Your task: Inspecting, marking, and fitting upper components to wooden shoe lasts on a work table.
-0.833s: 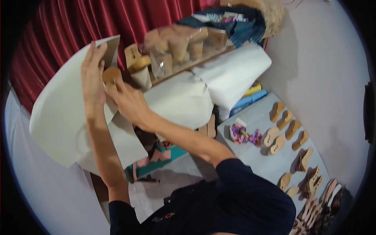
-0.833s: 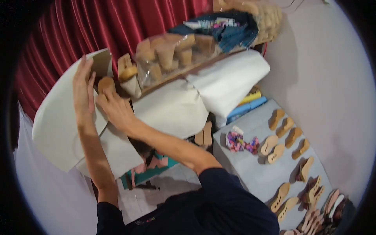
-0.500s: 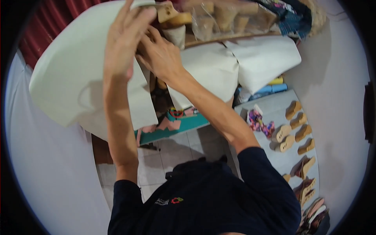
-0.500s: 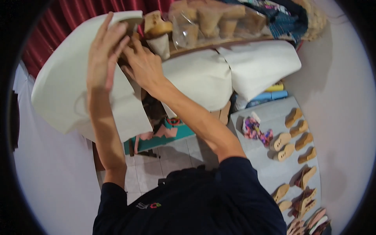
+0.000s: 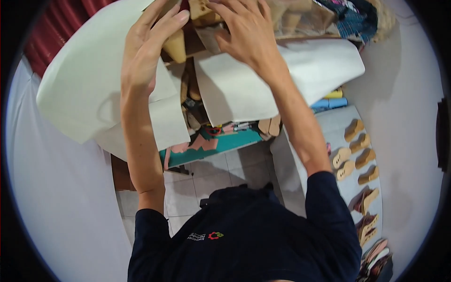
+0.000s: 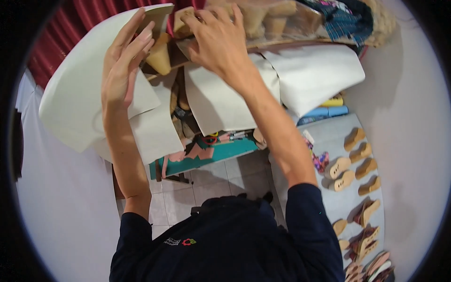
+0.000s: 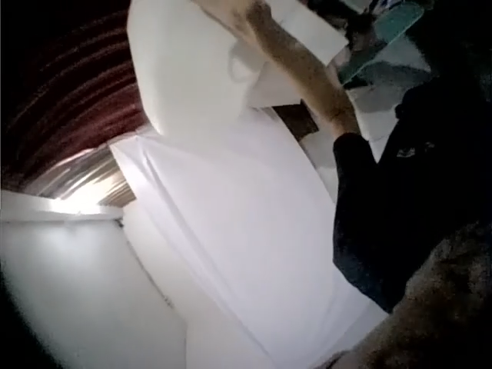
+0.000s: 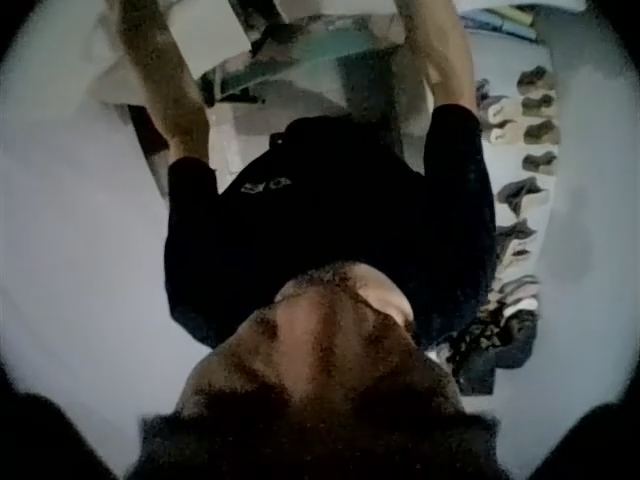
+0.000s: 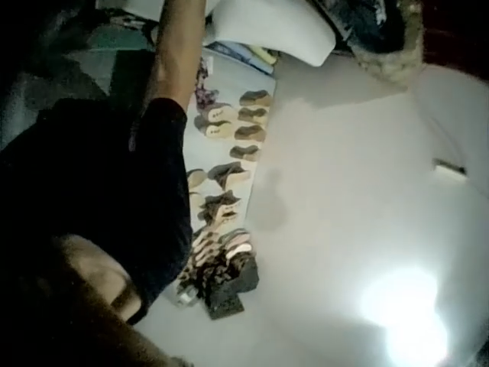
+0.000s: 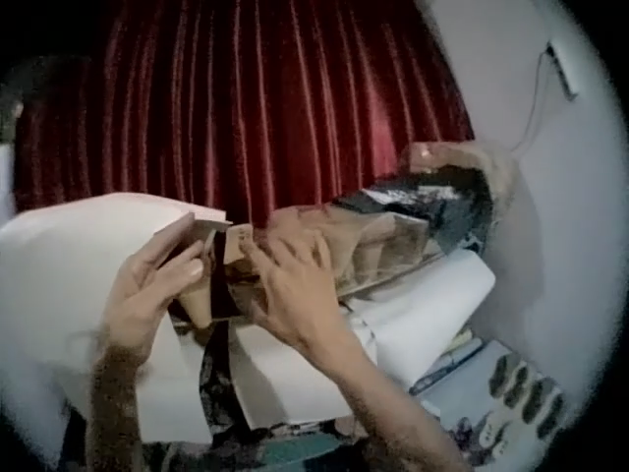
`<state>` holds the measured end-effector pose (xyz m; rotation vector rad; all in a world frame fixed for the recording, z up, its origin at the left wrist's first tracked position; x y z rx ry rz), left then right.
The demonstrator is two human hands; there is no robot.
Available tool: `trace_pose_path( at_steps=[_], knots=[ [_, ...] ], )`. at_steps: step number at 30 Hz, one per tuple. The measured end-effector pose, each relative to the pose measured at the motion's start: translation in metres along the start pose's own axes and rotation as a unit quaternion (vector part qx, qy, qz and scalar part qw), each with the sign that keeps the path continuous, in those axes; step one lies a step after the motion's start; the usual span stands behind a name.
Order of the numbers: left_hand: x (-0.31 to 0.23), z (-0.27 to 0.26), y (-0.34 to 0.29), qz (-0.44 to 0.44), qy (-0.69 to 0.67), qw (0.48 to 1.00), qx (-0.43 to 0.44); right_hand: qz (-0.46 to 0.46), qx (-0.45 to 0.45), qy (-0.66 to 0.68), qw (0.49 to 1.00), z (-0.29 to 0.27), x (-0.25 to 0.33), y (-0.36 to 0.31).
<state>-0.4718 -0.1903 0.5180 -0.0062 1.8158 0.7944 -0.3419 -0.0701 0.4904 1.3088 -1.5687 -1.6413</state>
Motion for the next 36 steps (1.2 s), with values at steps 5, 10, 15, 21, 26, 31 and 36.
trace_pose_path(
  at_steps=[5, 10, 15, 21, 26, 31, 36],
  knots=[
    [0.065, 0.014, -0.046, 0.006, -0.119, 0.986, 0.119, -0.036, 0.149, 0.134, 0.979, 0.025, -0.017, 0.011],
    [0.169, 0.074, -0.151, -0.276, -0.202, 0.841, 0.419, -0.056, 0.117, 0.123, 0.984, 0.017, -0.013, -0.004],
    [0.368, 0.106, -0.28, -0.54, -0.042, 0.767, 0.344, 0.013, 0.041, 0.154, 0.987, -0.037, -0.001, -0.047],
    [0.5, 0.141, -0.342, -0.641, 0.045, 0.694, 0.325, 0.296, 0.099, 0.078, 0.947, -0.148, -0.01, -0.212],
    [0.62, 0.168, -0.294, -0.491, 0.181, 0.818, 0.237, 0.495, 0.214, -0.016, 0.842, -0.231, 0.038, -0.365],
    [0.658, 0.202, -0.248, -0.249, 0.388, 0.873, 0.158, 0.584, 0.262, -0.099, 0.762, -0.323, 0.111, -0.434],
    [0.652, 0.235, -0.227, -0.21, 0.429, 0.859, 0.183, 0.66, 0.314, -0.196, 0.654, -0.378, 0.168, -0.457]
  ],
)
Point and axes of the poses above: each hand's wrist, its own y-axis towards the middle knuckle, its own z-axis out of the palm, x = y × z, the point moved 6 cm from there along y, towards the middle knuckle, and after that the axes turned 11 degrees about -z, right-handed, at the moved point
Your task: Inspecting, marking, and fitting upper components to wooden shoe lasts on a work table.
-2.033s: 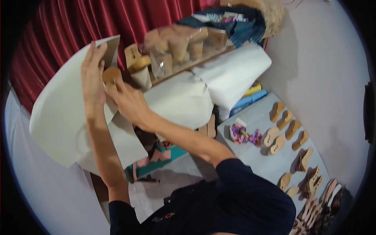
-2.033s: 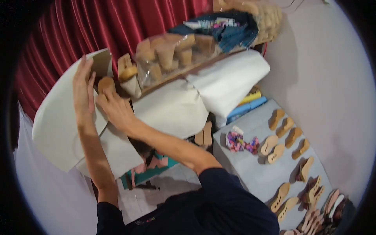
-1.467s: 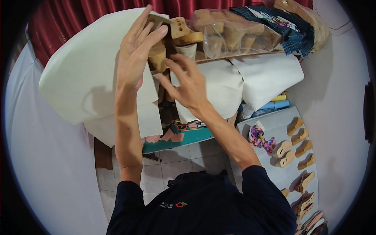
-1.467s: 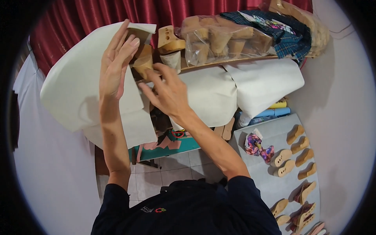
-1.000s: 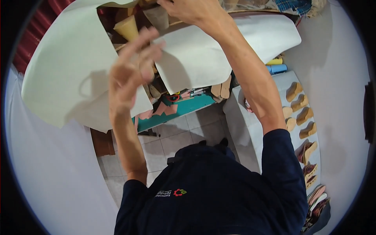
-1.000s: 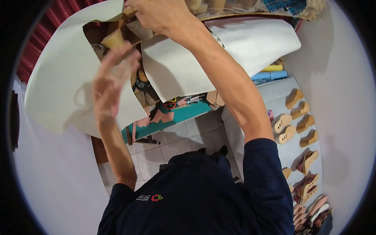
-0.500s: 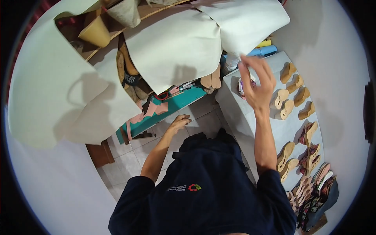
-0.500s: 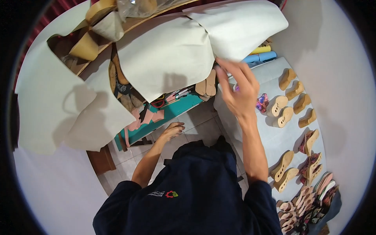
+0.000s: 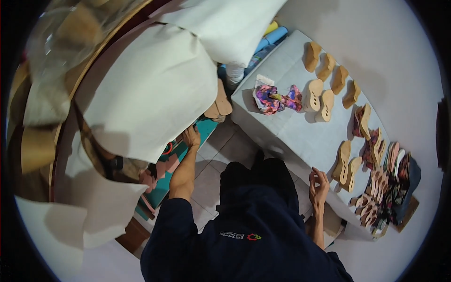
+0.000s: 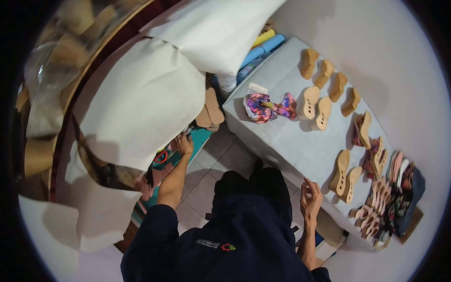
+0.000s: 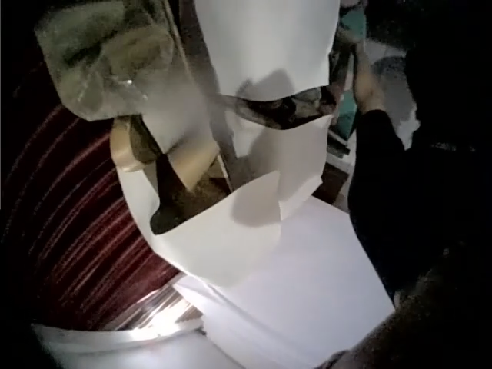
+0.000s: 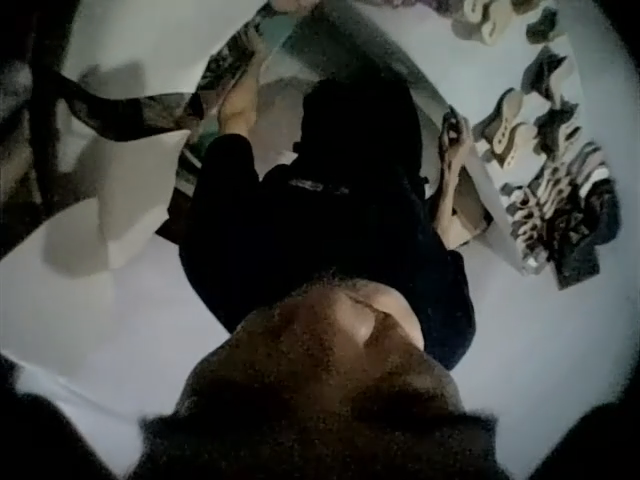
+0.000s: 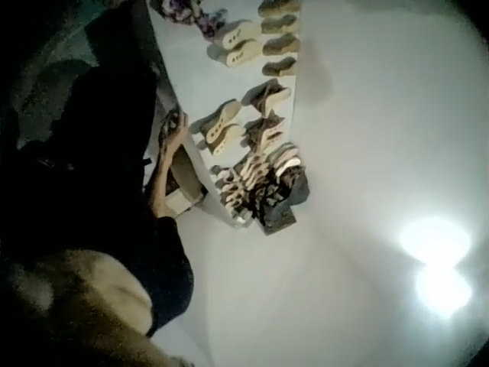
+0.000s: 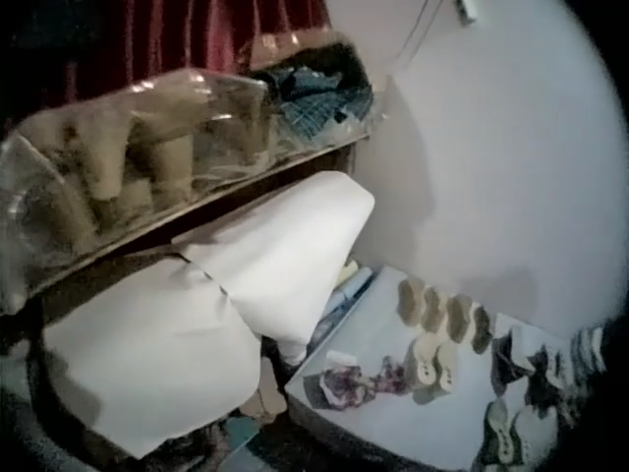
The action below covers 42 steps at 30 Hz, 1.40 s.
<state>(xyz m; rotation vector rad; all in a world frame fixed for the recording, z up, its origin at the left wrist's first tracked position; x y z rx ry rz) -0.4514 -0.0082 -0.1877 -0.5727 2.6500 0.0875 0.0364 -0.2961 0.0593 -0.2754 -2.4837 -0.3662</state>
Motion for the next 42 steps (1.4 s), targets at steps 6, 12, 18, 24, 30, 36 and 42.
trace_pose_path(
  at_steps=[6, 12, 18, 24, 30, 36, 42],
  knots=[
    [0.006, 0.026, 0.017, -0.03, 0.069, 0.997, 0.011, 0.064, 0.024, -0.017, 0.998, 0.005, -0.015, -0.023],
    [0.023, 0.04, 0.033, -0.034, 0.056, 0.997, -0.031, 0.079, 0.028, -0.006, 0.996, 0.011, -0.017, -0.025],
    [0.039, 0.041, 0.042, 0.027, 0.03, 0.994, -0.099, 0.063, 0.062, -0.005, 0.996, 0.02, -0.015, -0.017],
    [0.049, 0.039, 0.049, 0.057, -0.008, 0.994, -0.089, 0.047, 0.075, -0.002, 0.996, 0.027, -0.01, -0.01],
    [0.04, 0.031, 0.038, 0.109, -0.065, 0.985, -0.117, 0.054, 0.104, 0.009, 0.993, 0.036, -0.005, -0.008],
    [0.021, 0.002, 0.033, 0.155, -0.079, 0.971, -0.166, 0.045, 0.11, 0.028, 0.993, 0.042, -0.001, -0.002],
    [0.013, -0.01, -0.008, 0.055, -0.25, 0.965, 0.06, 0.001, 0.095, 0.06, 0.994, 0.038, 0.034, 0.006]
  ],
)
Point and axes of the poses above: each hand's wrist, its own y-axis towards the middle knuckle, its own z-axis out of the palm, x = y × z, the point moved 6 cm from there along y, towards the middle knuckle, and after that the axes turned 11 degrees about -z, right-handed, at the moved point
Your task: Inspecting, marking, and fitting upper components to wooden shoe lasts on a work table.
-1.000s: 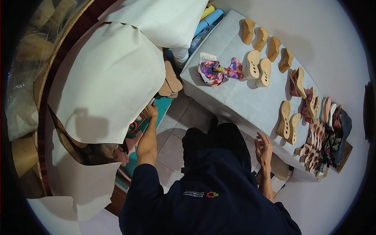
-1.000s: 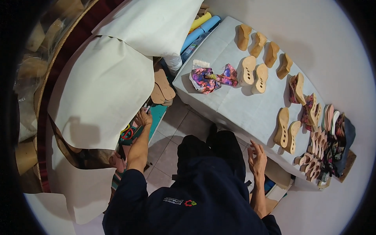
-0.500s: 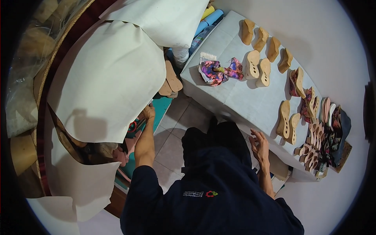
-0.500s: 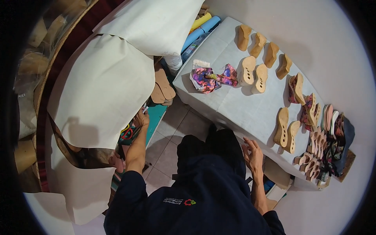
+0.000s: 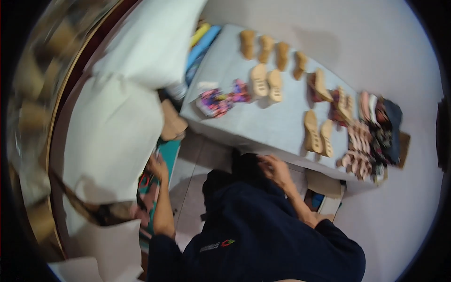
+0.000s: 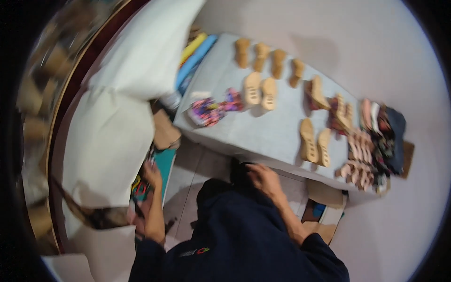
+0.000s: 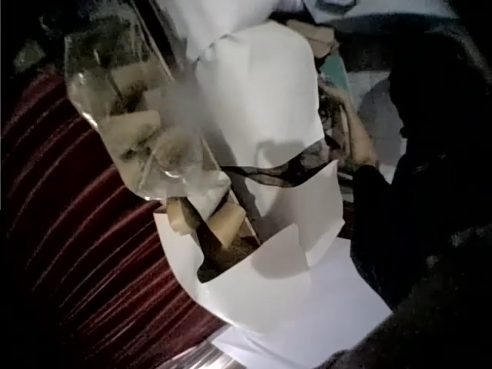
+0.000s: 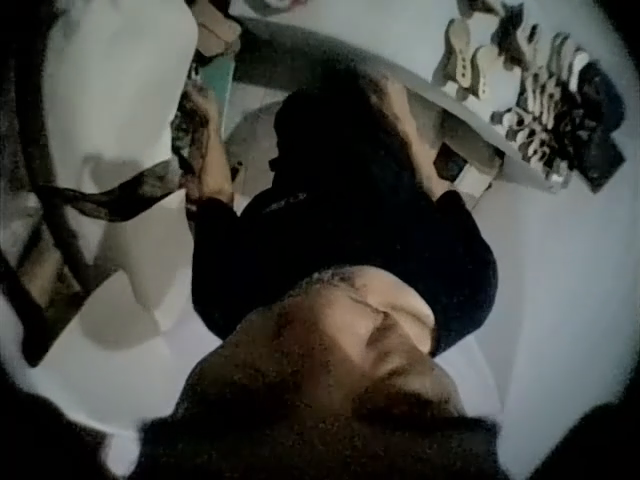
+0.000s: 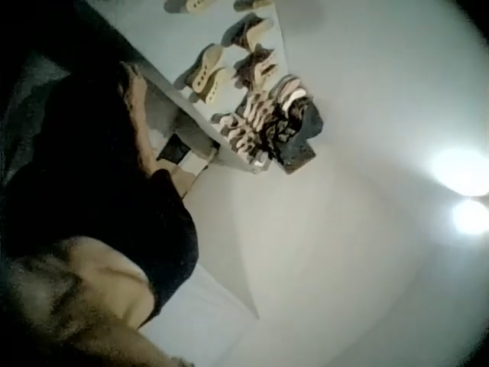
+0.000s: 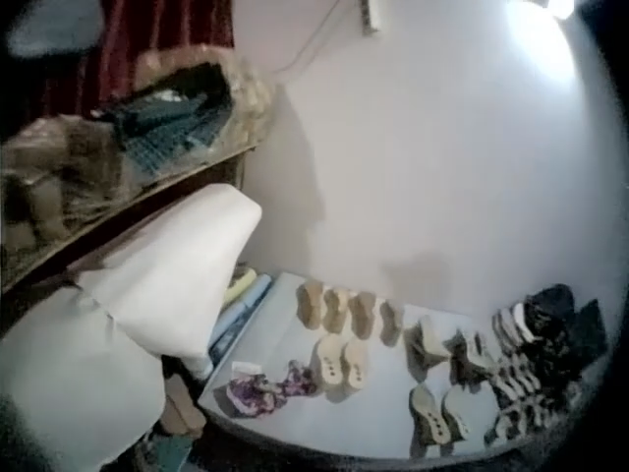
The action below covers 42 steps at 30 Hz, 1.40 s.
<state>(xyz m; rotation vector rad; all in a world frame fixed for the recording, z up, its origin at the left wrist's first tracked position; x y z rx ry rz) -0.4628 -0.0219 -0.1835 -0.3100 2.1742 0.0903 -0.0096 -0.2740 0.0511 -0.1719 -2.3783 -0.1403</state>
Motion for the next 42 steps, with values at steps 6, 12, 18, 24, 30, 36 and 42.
trace_pose_path(
  at_steps=[6, 12, 18, 24, 30, 36, 42],
  knots=[
    [-0.093, 0.037, -0.137, -0.288, -0.367, 0.859, 0.213, -0.07, 0.058, 0.057, 0.994, 0.02, 0.045, 0.023],
    [-0.241, 0.064, -0.202, -0.378, -0.497, 0.665, 0.409, 0.019, 0.022, 0.39, 0.92, 0.015, 0.057, 0.035],
    [-0.315, 0.093, -0.227, -0.287, -0.363, 0.718, 0.521, 0.082, -0.083, 0.559, 0.821, -0.005, 0.013, 0.043],
    [-0.373, 0.145, -0.245, -0.053, -0.091, 0.807, 0.582, 0.183, -0.249, 0.536, 0.785, -0.054, -0.067, 0.043],
    [-0.455, 0.194, -0.272, 0.168, 0.06, 0.802, 0.57, 0.205, -0.161, 0.533, 0.805, -0.102, -0.108, 0.053],
    [-0.427, 0.262, -0.285, -0.078, -0.107, 0.708, 0.694, 0.162, -0.518, 0.476, 0.691, -0.22, -0.221, 0.042],
    [-0.417, 0.329, -0.26, 0.231, 0.151, 0.851, 0.447, 0.082, -0.431, 0.398, 0.806, -0.3, -0.214, 0.081]
  ],
)
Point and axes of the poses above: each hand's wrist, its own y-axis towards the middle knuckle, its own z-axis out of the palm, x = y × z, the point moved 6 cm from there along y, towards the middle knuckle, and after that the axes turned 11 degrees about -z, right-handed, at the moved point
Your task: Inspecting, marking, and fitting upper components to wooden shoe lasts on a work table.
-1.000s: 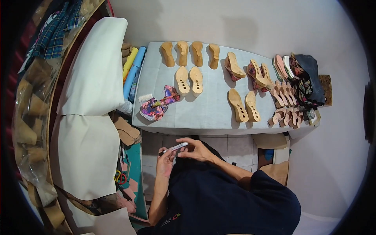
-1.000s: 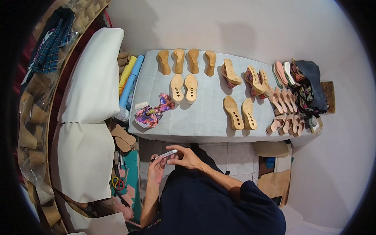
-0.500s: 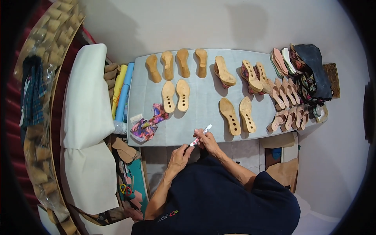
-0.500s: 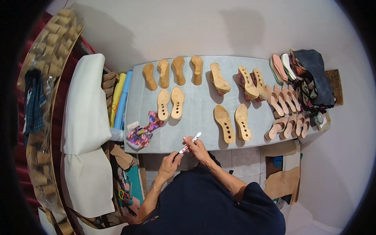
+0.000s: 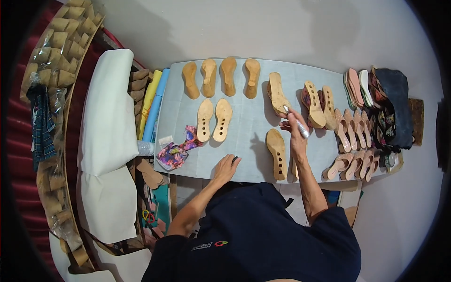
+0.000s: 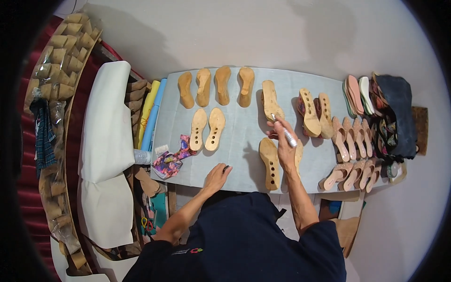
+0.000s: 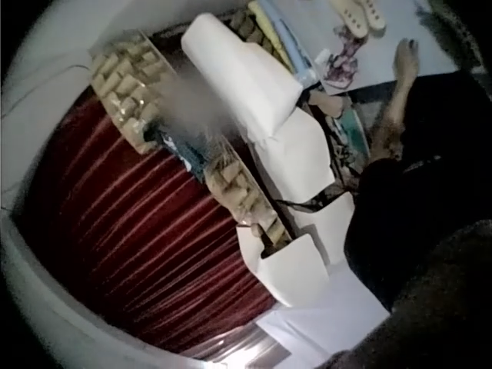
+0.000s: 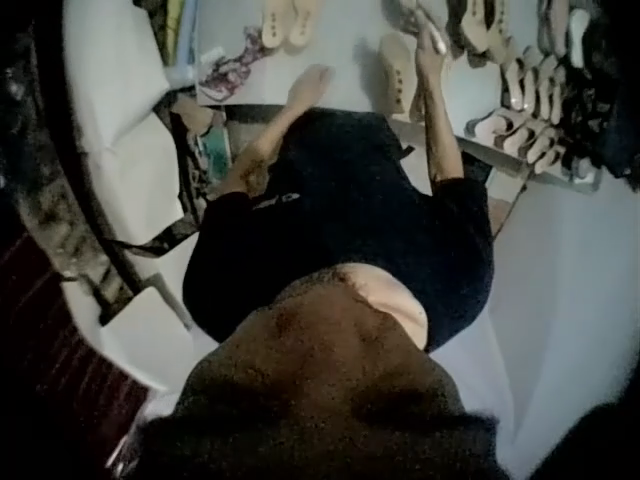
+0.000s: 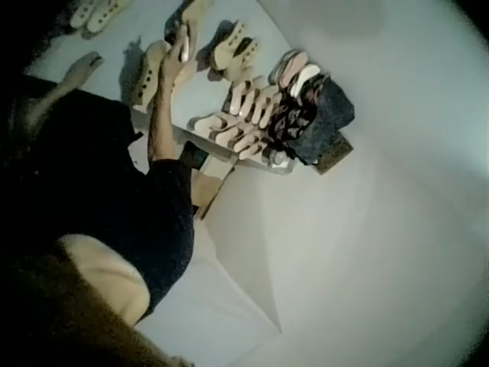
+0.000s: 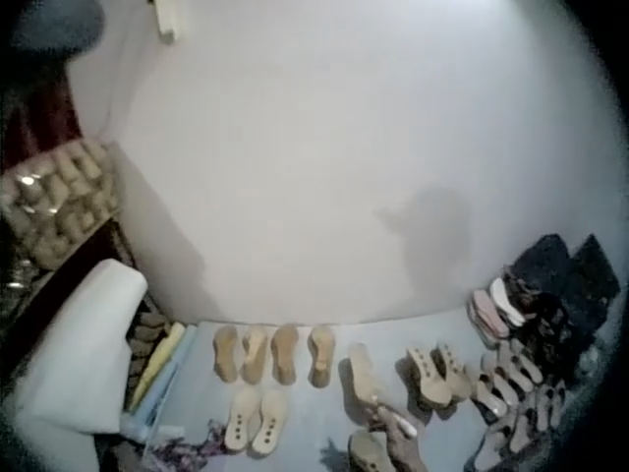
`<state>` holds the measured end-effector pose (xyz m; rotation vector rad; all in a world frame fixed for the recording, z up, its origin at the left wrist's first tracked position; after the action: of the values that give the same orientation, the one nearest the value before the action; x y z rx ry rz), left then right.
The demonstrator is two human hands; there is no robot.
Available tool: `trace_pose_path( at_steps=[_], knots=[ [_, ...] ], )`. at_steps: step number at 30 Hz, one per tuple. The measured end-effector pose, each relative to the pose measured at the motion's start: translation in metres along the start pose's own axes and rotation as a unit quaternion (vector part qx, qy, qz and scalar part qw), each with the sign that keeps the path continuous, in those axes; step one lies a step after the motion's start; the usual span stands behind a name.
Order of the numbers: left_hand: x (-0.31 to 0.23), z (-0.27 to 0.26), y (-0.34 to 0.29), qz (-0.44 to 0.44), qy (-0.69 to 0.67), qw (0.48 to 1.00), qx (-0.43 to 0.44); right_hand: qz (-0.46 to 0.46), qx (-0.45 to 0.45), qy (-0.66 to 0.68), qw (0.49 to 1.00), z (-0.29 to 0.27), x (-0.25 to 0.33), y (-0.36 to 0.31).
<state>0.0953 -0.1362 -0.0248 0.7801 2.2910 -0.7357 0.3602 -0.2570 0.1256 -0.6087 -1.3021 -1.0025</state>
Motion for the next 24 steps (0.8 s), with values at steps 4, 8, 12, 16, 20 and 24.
trace_pose_path(
  at_steps=[4, 8, 12, 16, 20, 24],
  knots=[
    [0.015, 0.018, 0.026, 0.024, 0.088, 0.992, -0.089, 0.022, 0.037, -0.043, 0.998, 0.018, -0.025, -0.018],
    [0.002, 0.007, 0.03, 0.008, 0.094, 0.99, -0.108, 0.067, -0.002, -0.048, 0.997, 0.011, -0.037, -0.055],
    [-0.028, -0.025, 0.042, 0.086, 0.151, 0.975, -0.14, 0.1, -0.039, -0.074, 0.992, 0.002, -0.049, -0.085],
    [-0.03, -0.066, 0.075, 0.084, 0.175, 0.957, -0.216, 0.084, -0.062, -0.118, 0.987, -0.001, -0.049, -0.094],
    [-0.007, -0.077, 0.098, -0.069, 0.212, 0.97, -0.102, 0.069, -0.114, -0.127, 0.983, -0.002, -0.048, -0.094],
    [0.01, -0.071, 0.112, -0.069, 0.21, 0.973, -0.069, 0.068, -0.128, -0.123, 0.982, 0.006, -0.044, -0.093]
  ],
)
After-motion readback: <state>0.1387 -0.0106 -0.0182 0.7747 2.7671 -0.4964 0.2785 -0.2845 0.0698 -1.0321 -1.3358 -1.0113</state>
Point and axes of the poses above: each hand's wrist, its own y-axis towards the middle knuckle, its own z-axis out of the palm, x = y × z, the point moved 6 cm from there along y, towards the middle knuckle, and after that the axes turned 11 degrees about -z, right-handed, at the moved point
